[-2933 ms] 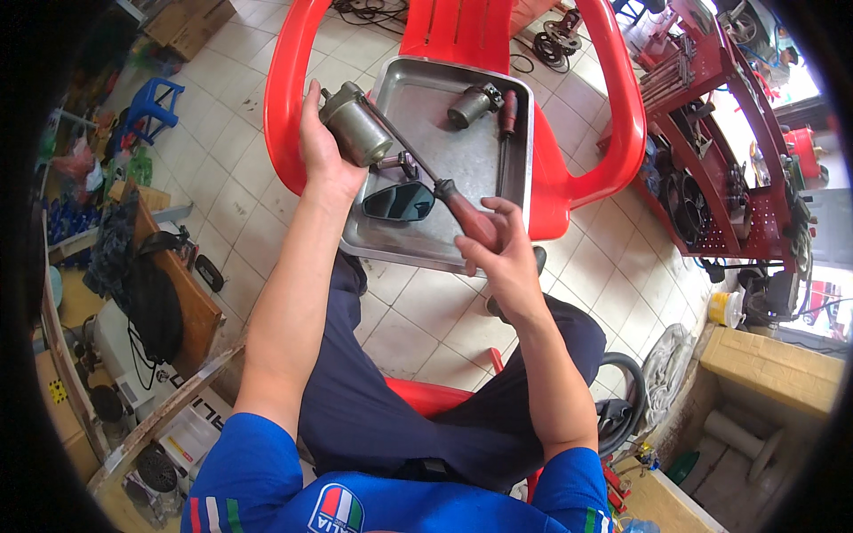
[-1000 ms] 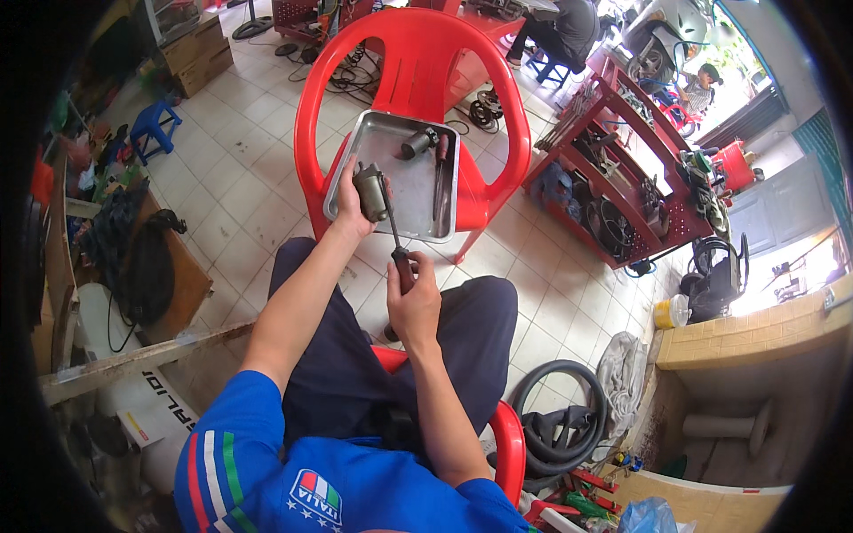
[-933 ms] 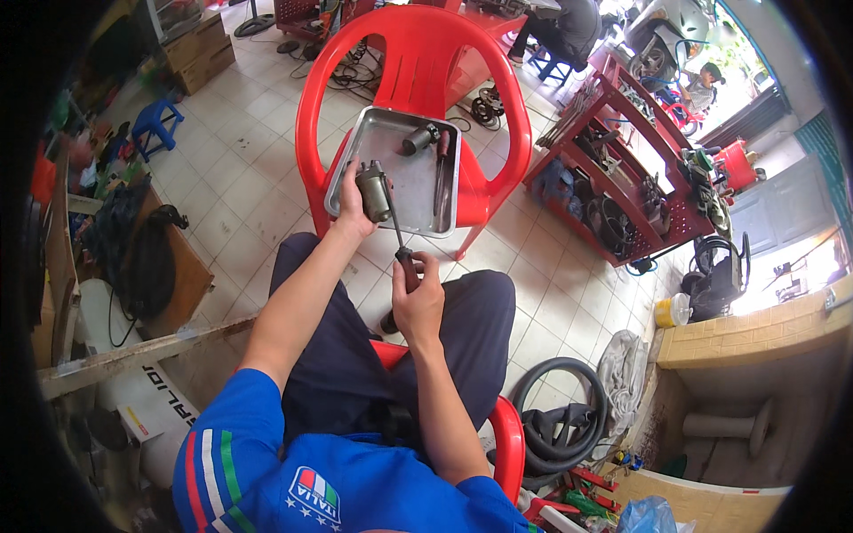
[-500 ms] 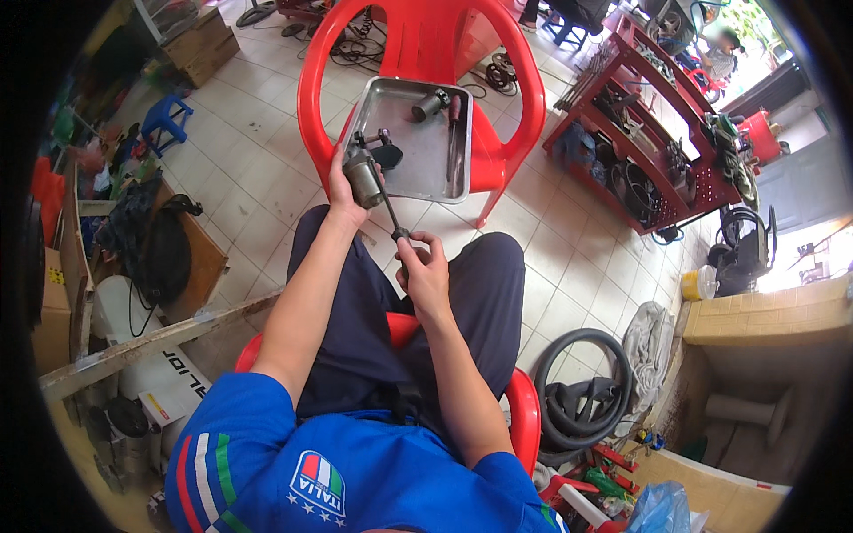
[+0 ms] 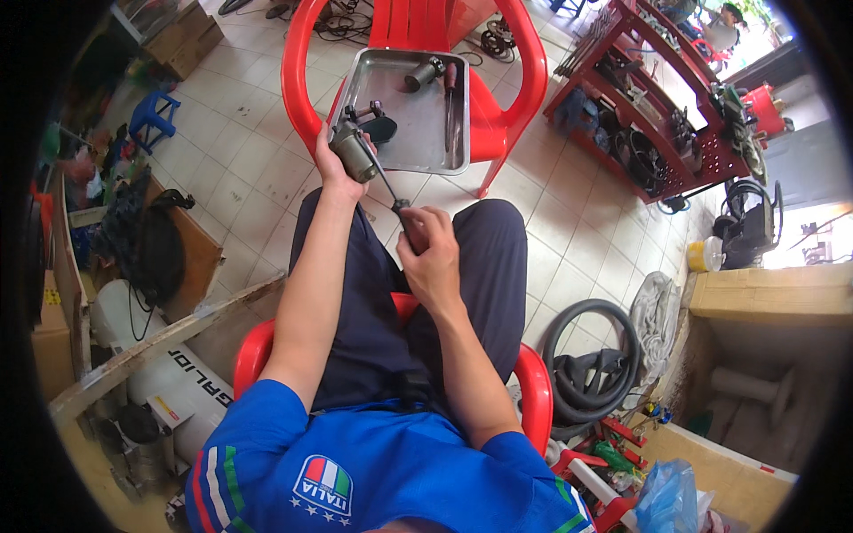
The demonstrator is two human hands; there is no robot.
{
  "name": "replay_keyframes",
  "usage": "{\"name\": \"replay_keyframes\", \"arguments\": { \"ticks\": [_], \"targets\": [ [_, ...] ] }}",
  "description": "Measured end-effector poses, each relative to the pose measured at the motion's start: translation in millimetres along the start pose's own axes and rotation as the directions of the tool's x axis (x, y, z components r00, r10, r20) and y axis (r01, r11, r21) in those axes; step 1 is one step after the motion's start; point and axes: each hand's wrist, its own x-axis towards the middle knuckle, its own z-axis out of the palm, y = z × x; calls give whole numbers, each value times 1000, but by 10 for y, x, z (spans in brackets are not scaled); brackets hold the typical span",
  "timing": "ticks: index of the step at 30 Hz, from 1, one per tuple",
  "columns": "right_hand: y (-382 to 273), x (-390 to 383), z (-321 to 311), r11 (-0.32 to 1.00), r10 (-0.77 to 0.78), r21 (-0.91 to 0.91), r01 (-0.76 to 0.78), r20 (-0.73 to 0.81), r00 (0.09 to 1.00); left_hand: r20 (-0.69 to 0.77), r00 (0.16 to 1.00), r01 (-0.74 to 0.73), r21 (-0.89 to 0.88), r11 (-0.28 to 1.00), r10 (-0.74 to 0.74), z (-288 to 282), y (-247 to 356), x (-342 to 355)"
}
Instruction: The person uses a screwdriver to remove screws from a metal motor component while holding it over a metal tray.
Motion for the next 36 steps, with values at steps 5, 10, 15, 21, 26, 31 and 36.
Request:
{"name": "replay_keyframes", "arguments": {
  "ticks": [5, 10, 15, 21, 26, 31, 36],
  "targets": [
    [17, 93, -25, 997, 64, 45, -59, -109, 992, 19, 999, 34, -3, 999, -34, 97, -58, 20],
    [21, 124, -25, 920, 317, 255, -299, -33, 948, 36, 996, 86, 55, 995, -88, 132, -120, 128],
    [123, 219, -63, 856, 433, 305, -418, 18, 901, 47, 994, 89, 112, 990, -94, 138, -165, 200],
    [35, 281, -136, 747, 585, 268, -608, 167, 793, 42, 995, 84, 128, 988, -89, 120, -126, 230],
    [-47, 379, -249, 448, 541, 557, -699, 454, 708, 144, 981, 119, 78, 990, -130, 91, -23, 153],
    [78, 293, -149, 622, 523, 437, -650, 385, 760, 267, 957, 108, 32, 994, -112, 88, 56, 114],
    [131, 174, 1, 784, 490, 168, -598, 424, 762, 323, 939, 178, -161, 971, -118, -115, 127, 102]
  ]
}}
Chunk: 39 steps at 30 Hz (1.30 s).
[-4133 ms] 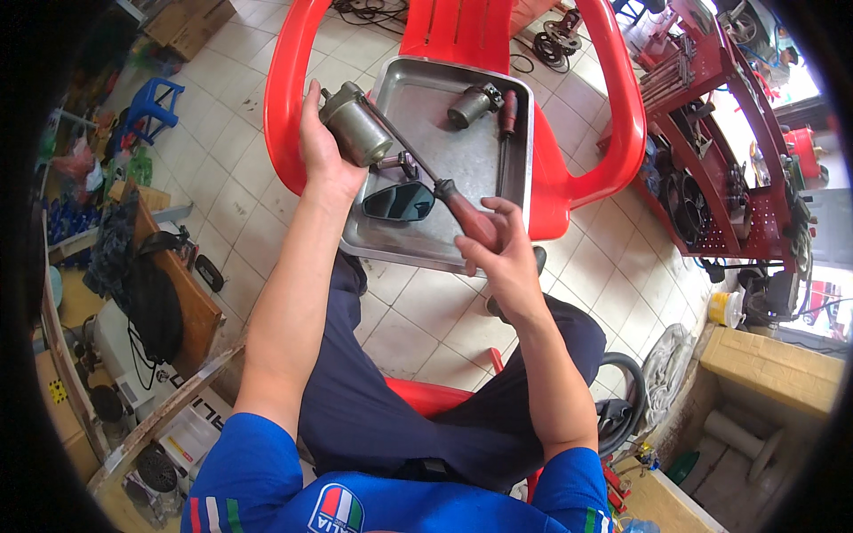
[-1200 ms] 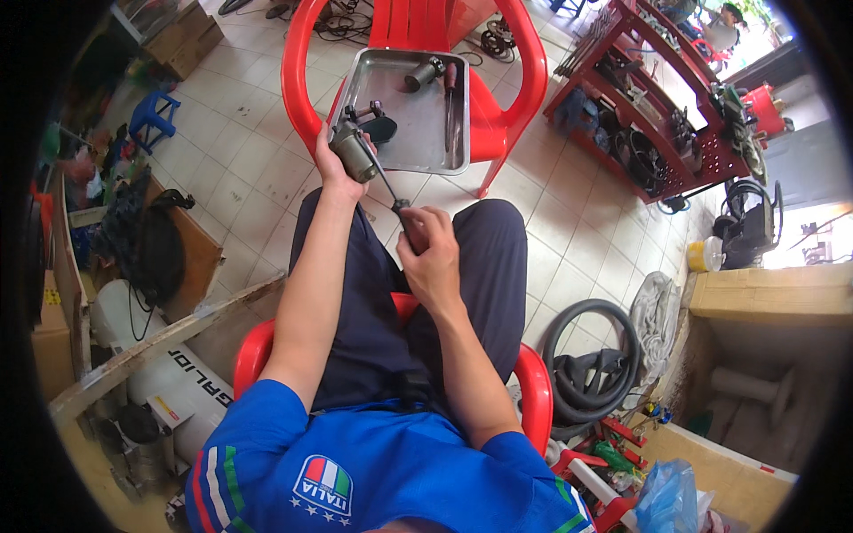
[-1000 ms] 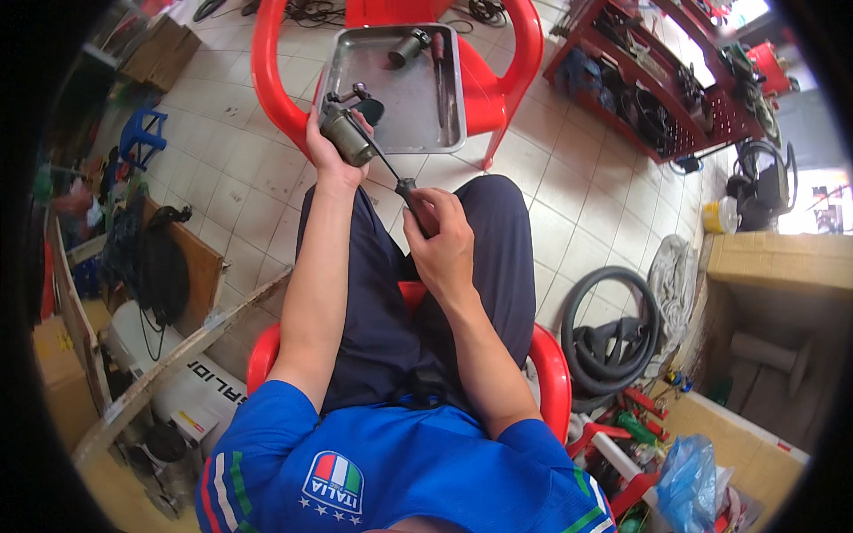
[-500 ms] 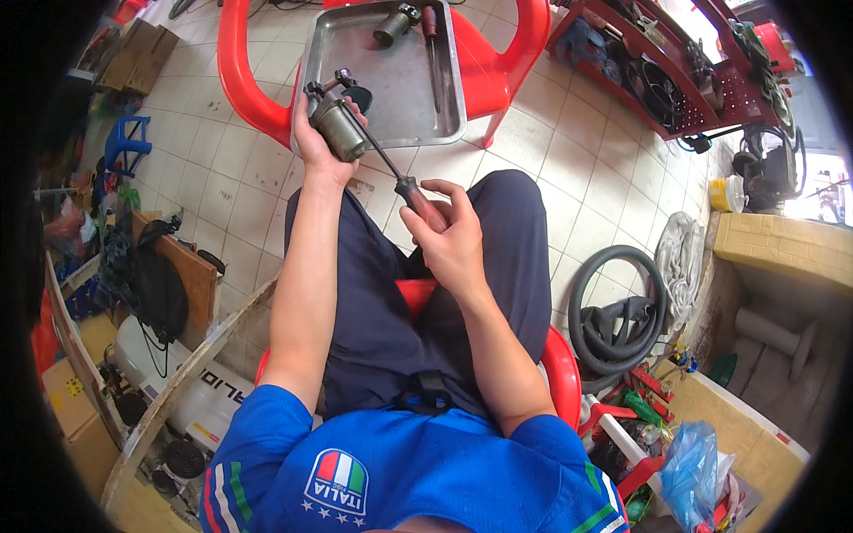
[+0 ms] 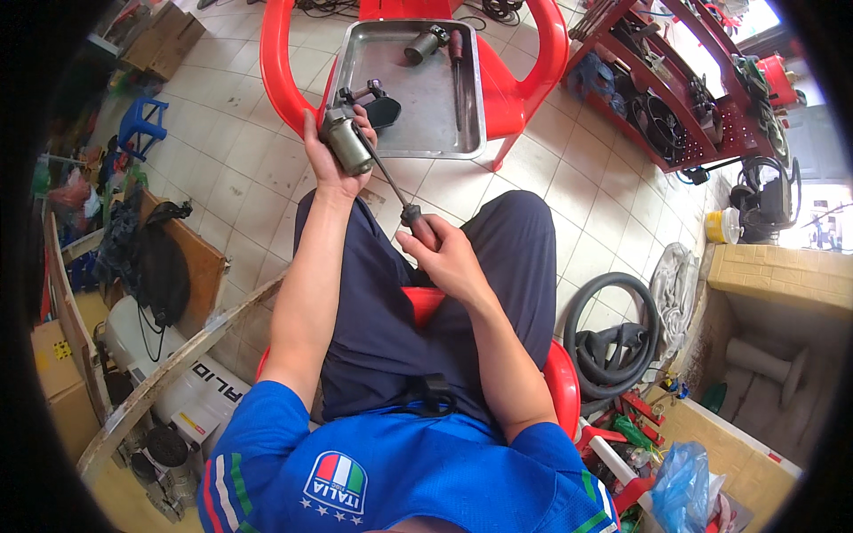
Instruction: The person uses a screwdriver to remove screws from a metal motor component while holding it over a metal tray.
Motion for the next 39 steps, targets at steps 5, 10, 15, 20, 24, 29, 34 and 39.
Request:
{"name": "replay_keyframes", "arguments": {
  "ticks": [5, 10, 15, 20, 24, 29, 34, 39],
  "targets": [
    [-97, 1, 58, 997, 10, 70, -10, -4, 1000, 56, 998, -14, -88, 996, 19, -16, 107, 15],
    [-32, 24, -1, 991, 45, 130, -32, -93, 995, -86, 995, -62, -131, 989, 51, 46, 113, 27],
    [-18, 9, -27, 989, -25, 141, 44, -132, 991, -10, 998, -68, -35, 997, 68, 6, 53, 43],
    [-69, -5, 2, 990, -48, 122, 66, -142, 989, 11, 999, -47, 129, 991, 46, -61, 7, 69],
    [-46, -22, -43, 998, -37, 47, 44, -136, 990, -28, 999, -25, 145, 989, 29, -5, -24, 55],
    [-104, -57, -64, 942, -54, 326, 78, -83, 995, -117, 988, -82, 151, 985, 100, 57, -79, 77],
    [-139, -52, -96, 892, 33, 449, -45, 35, 999, -96, 992, -55, 258, 965, 82, 33, -54, 90],
    [-142, -9, -45, 938, 87, 339, -74, -23, 996, -114, 991, -43, 248, 968, 73, 32, -56, 125]
  ]
}}
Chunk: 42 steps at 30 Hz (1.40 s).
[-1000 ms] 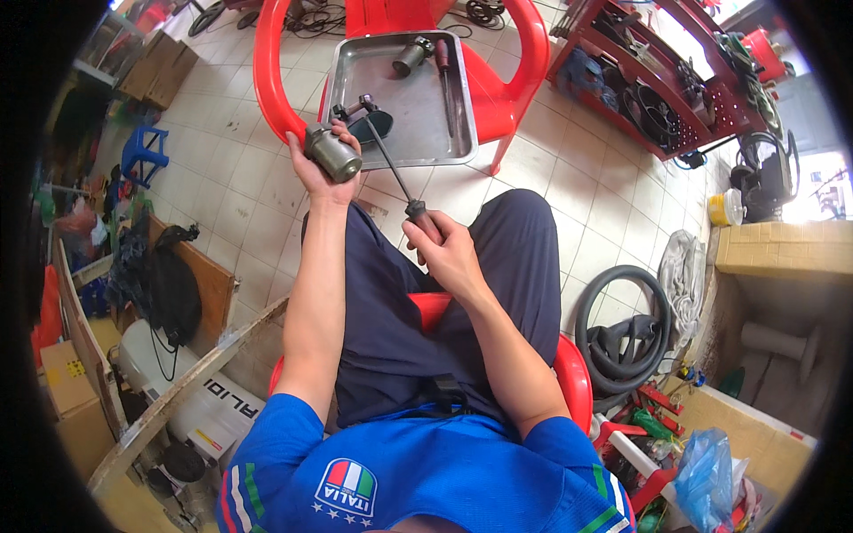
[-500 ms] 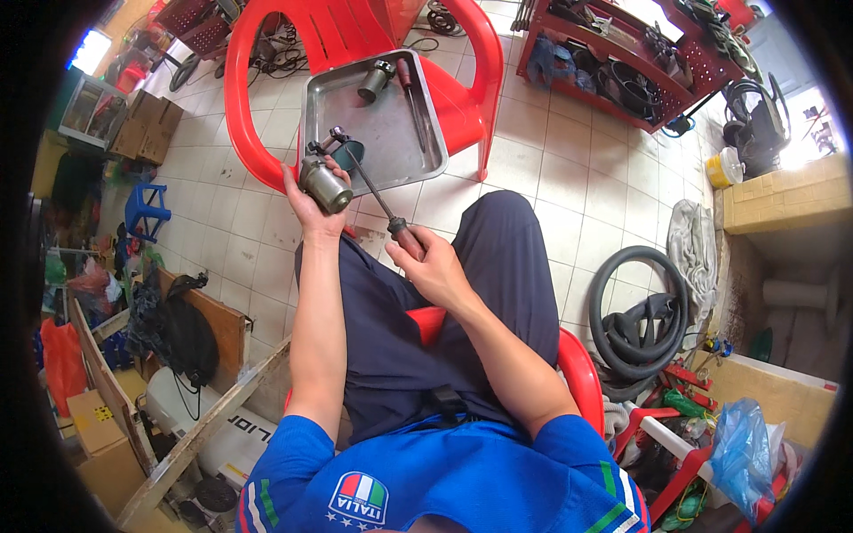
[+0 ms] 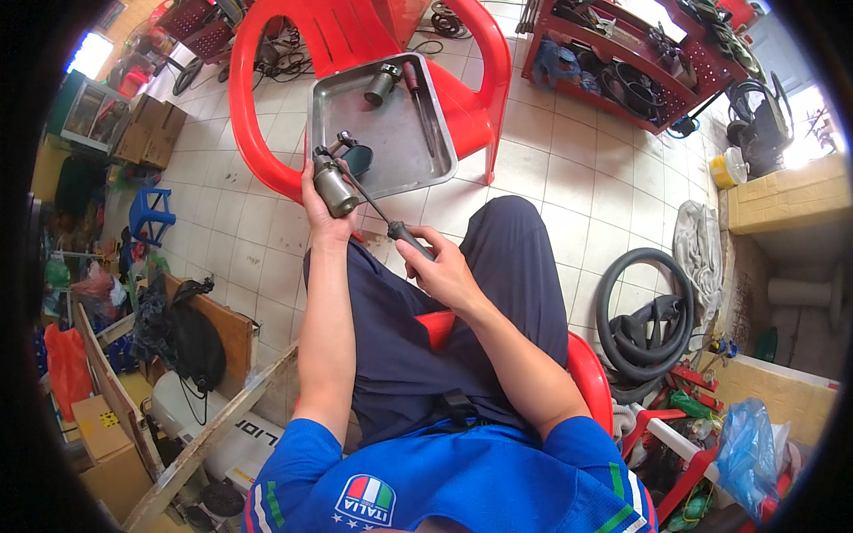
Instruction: The person uses a screwdriver to remove screws from a metal motor component while holding it over a metal tray.
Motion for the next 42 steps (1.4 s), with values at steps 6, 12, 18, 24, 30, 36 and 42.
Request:
{"name": "replay_keyframes", "arguments": {
  "ticks": [6, 12, 18, 24, 30, 36, 42],
  "targets": [
    [89, 54, 32, 998, -26, -50, 26, -10, 1000, -54, 999, -2, -3, 1000, 1, -67, -34, 37],
    [116, 74, 43, 991, -13, -131, 8, -33, 999, -29, 999, 16, -8, 1000, -17, -90, -14, 34],
    [104, 68, 50, 990, -37, -139, 32, -30, 999, -24, 1000, 16, -4, 1000, -16, -75, -11, 22],
    [124, 77, 54, 992, -60, -117, 55, -34, 998, -55, 998, 27, 33, 999, -25, -7, -34, -11],
    [177, 104, 16, 982, -22, -189, 22, 2, 1000, -71, 997, -6, 98, 995, 13, 34, -45, -37],
    [163, 58, 47, 922, 92, 349, -168, 224, 970, 4, 997, 71, 35, 997, -71, -31, -7, 13],
    [265, 33, 67, 777, 211, 377, -504, 599, 773, 69, 994, 72, 106, 992, -79, 53, -18, -64]
  ]
}}
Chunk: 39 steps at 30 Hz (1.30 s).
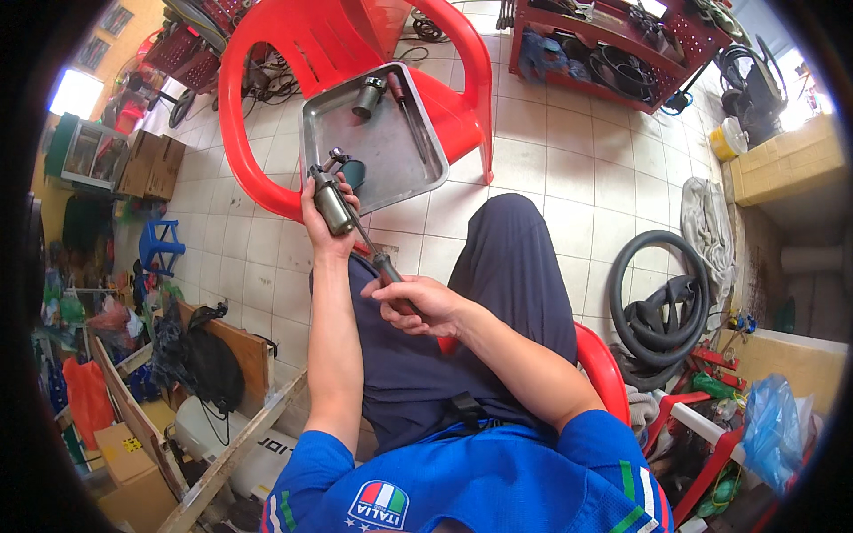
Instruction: The person uses a screwdriver to remove screws from a metal motor component while holding it over a metal tray.
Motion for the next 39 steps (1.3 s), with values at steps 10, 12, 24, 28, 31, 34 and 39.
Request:
{"name": "replay_keyframes", "arguments": {
  "ticks": [10, 12, 24, 28, 31, 34, 39],
  "targets": [
    [-34, -96, -13, 312, -638, -929, -201, -362, 680, 19, 982, -181, 347, 920, 186, 169, -148, -10],
    [-102, -174, 43, 335, -548, -924, -184, -349, 760, 3, 984, -166, 351, 922, 176, 156, -146, 49],
    [-241, -123, 0, 972, -215, -155, 178, -276, 937, 241, 970, -124, 398, 909, 26, 1111, -265, 259],
    [-68, -64, -270, 929, -332, -288, 233, -367, 869, 237, 971, -61, 393, 917, -37, 1173, -541, 230],
    [13, -51, -268, 739, -542, -653, 167, -429, 723, 198, 980, -95, 382, 919, 19, 1078, -546, 193],
    [-3, -44, -294, 382, -720, -924, -33, -320, 616, 171, 982, -143, 364, 920, 85, 830, -356, 192],
    [-42, -19, -233, 68, -888, -996, 52, -37, 458, 85, 987, -147, 143, 979, 136, 384, -3, 63]
  ]
}}
